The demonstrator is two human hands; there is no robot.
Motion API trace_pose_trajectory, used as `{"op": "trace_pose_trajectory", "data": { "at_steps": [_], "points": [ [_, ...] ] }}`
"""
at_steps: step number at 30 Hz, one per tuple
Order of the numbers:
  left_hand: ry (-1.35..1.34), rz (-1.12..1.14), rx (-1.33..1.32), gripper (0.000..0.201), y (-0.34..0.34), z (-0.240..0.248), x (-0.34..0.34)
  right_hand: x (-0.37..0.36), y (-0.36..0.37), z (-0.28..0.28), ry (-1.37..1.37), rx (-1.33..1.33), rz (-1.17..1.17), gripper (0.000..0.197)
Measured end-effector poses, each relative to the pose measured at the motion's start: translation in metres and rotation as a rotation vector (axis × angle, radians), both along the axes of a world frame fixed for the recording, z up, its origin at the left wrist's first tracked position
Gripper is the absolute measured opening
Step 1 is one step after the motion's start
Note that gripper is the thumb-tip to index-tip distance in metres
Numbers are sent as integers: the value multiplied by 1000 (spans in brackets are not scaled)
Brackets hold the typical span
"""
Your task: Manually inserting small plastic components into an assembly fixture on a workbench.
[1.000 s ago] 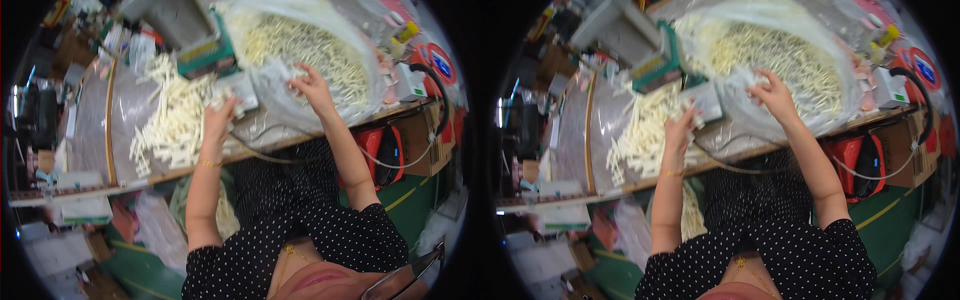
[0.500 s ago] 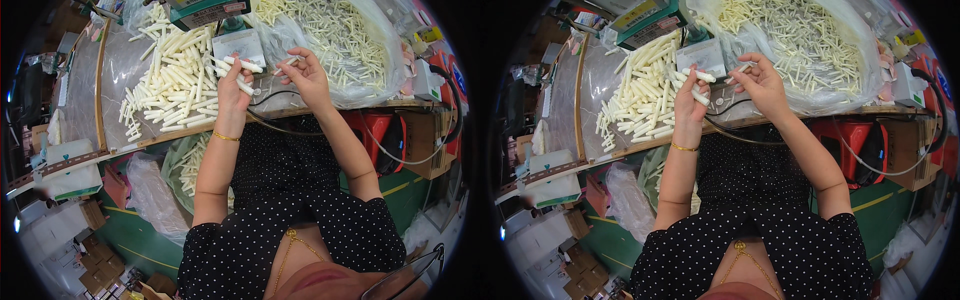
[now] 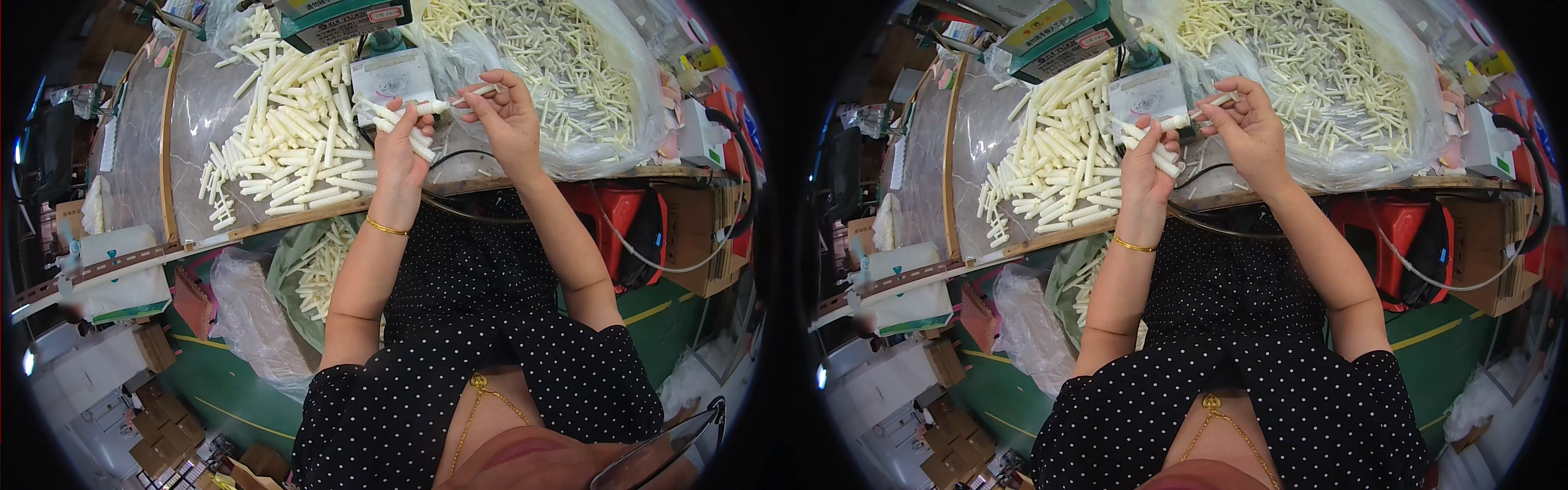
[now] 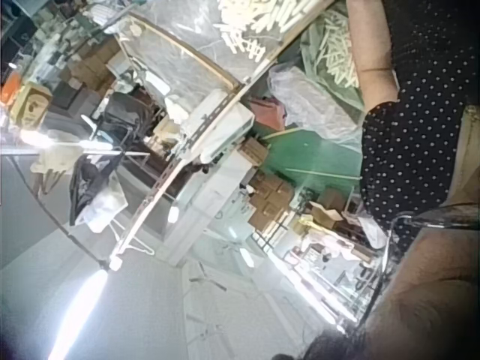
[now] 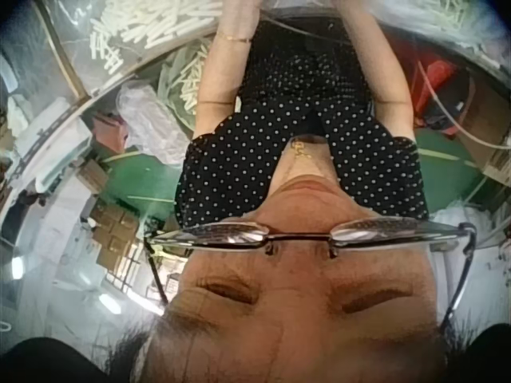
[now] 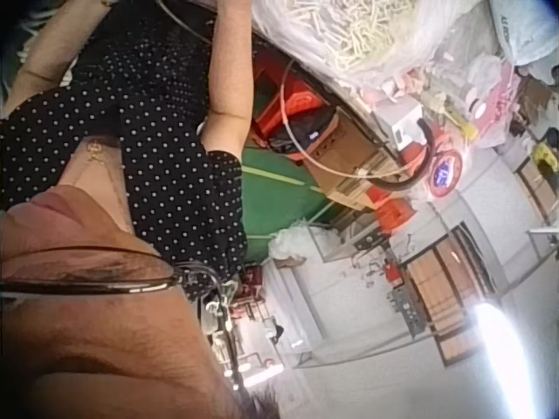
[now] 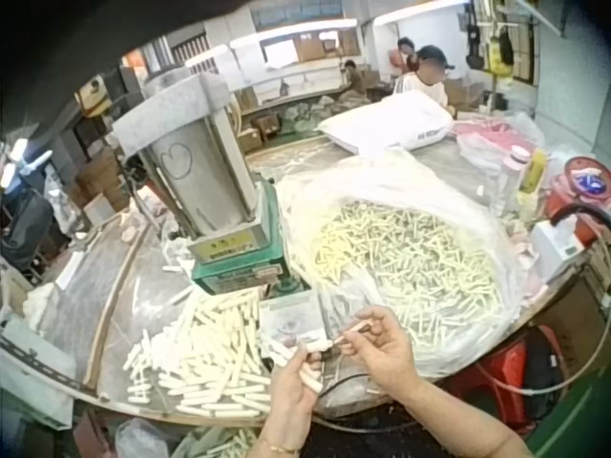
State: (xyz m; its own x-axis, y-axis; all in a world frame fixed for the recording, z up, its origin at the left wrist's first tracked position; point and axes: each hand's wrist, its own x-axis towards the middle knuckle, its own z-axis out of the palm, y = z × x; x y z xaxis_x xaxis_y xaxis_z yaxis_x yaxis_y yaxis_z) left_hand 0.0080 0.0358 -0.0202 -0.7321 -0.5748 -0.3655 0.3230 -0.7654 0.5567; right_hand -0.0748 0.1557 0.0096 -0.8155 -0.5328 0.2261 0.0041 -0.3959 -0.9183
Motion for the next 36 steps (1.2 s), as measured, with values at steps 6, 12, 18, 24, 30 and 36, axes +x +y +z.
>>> {"op": "trace_pose_trajectory", "data": {
  "at_steps": [6, 12, 18, 24, 30, 36],
  "points": [
    [-40, -15, -20, 23, 5, 4, 2, 1, -6, -6, 163, 97, -55, 26],
    [-278, -117, -487, 18, 9, 12, 13, -20, -3, 9, 92, 141, 42, 31],
    [-169, 176, -1818, 22, -4, 19, 9, -9, -13, 28, 357, 235, 116, 41],
    [-156, 211, -1940, 21, -21, 10, -2, -22, -20, 38, 839, 309, 100, 46],
    [-553, 273, -1560, 23, -57, 0, -24, -30, -5, 37, 546, 388, -144, 52],
    [-642, 289, -1597, 32, -63, -14, -28, -27, 16, 14, 534, 462, -92, 44]
  ]
}}
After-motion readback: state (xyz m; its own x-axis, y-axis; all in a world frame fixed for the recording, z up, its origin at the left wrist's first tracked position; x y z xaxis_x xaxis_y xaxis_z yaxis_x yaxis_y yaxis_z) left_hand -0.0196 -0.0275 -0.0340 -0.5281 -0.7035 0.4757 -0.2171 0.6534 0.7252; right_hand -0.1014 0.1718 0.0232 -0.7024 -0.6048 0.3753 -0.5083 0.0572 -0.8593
